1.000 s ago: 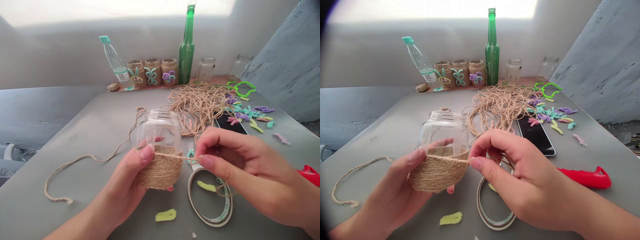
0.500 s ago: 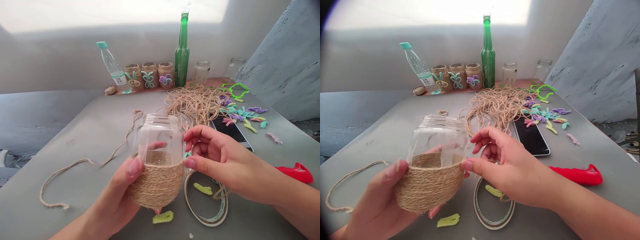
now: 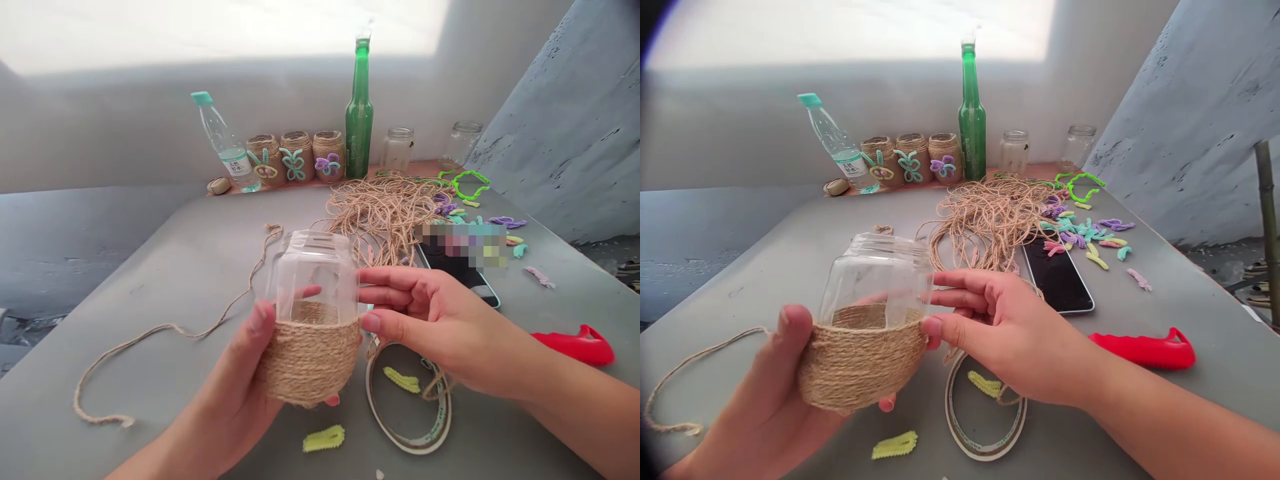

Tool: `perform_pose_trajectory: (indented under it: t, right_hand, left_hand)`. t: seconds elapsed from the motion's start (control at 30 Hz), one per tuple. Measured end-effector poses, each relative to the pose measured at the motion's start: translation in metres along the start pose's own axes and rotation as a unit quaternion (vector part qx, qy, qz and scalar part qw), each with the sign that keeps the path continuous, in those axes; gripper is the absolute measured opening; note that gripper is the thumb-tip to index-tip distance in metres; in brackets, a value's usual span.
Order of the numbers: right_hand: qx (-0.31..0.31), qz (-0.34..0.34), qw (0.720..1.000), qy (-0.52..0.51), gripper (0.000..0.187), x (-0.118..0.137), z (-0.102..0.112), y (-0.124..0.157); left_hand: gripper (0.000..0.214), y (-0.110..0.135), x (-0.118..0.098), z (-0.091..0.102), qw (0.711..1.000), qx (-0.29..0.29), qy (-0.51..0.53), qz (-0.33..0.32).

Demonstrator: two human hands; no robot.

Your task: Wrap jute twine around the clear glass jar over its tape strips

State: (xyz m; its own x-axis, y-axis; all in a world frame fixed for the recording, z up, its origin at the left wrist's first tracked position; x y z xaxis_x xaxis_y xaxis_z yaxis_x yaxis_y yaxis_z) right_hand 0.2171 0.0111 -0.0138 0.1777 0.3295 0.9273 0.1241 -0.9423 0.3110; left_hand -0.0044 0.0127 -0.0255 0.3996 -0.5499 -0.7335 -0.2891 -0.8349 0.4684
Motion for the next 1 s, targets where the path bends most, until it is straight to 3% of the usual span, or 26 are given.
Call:
perform_pose_trajectory:
  t: [0.1,0.23,0.4,0.57,0.73,0.83,0.93,1.0]
  right_hand:
    - [0.000,0.000,1.000,0.000,0.044,0.002,-0.001,0.001]
    - [0.011,0.004,1.000,-0.011,0.043,0.004,-0.002,0.001]
    - [-0.027,0.020,0.999,0.006,0.041,0.002,-0.001,-0.001]
    - [-0.006,0.033,0.999,0.002,0.044,0.002,-0.002,0.001]
    - [0.078,0.007,0.995,-0.063,0.051,0.004,-0.008,0.004]
    - [0.060,-0.009,0.995,-0.074,0.057,0.002,-0.006,0.003]
    - [-0.016,-0.018,0.999,-0.036,0.072,-0.001,-0.004,0.001]
    - [-0.035,-0.018,0.999,-0.029,0.075,-0.002,-0.005,0.001]
  left_hand:
    - [0.069,0.001,-0.001,-0.002,1.000,0.005,-0.001,0.011]
    - [0.067,0.001,-0.004,-0.008,0.997,-0.021,-0.059,-0.050]
    - [0.047,0.000,-0.006,-0.009,0.993,-0.056,-0.077,-0.071]
    - [0.041,-0.001,-0.006,-0.005,0.999,0.018,-0.027,-0.037]
    - [0.041,-0.002,-0.004,-0.001,0.999,0.045,0.004,0.002]
    - [0.040,-0.003,0.000,0.000,1.000,-0.016,-0.016,-0.014]
    - [0.052,-0.003,0.003,-0.002,0.985,-0.100,-0.095,-0.100]
    - [0.066,-0.002,0.004,-0.004,0.968,-0.128,-0.165,-0.142]
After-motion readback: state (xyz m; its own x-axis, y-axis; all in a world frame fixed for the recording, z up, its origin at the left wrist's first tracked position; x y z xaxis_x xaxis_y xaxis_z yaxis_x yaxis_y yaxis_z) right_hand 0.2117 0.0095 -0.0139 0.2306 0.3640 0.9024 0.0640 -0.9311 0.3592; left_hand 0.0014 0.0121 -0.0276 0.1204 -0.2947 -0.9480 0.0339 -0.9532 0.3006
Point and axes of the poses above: each hand's wrist, its own y-axis away from the middle knuckle, its own z-axis out of the back of the hand, x = y × z, the point moved 2 cm from there along -y, towards the middle knuckle, and after that the axes turned 15 degrees about -x, right-handed, at the moved point
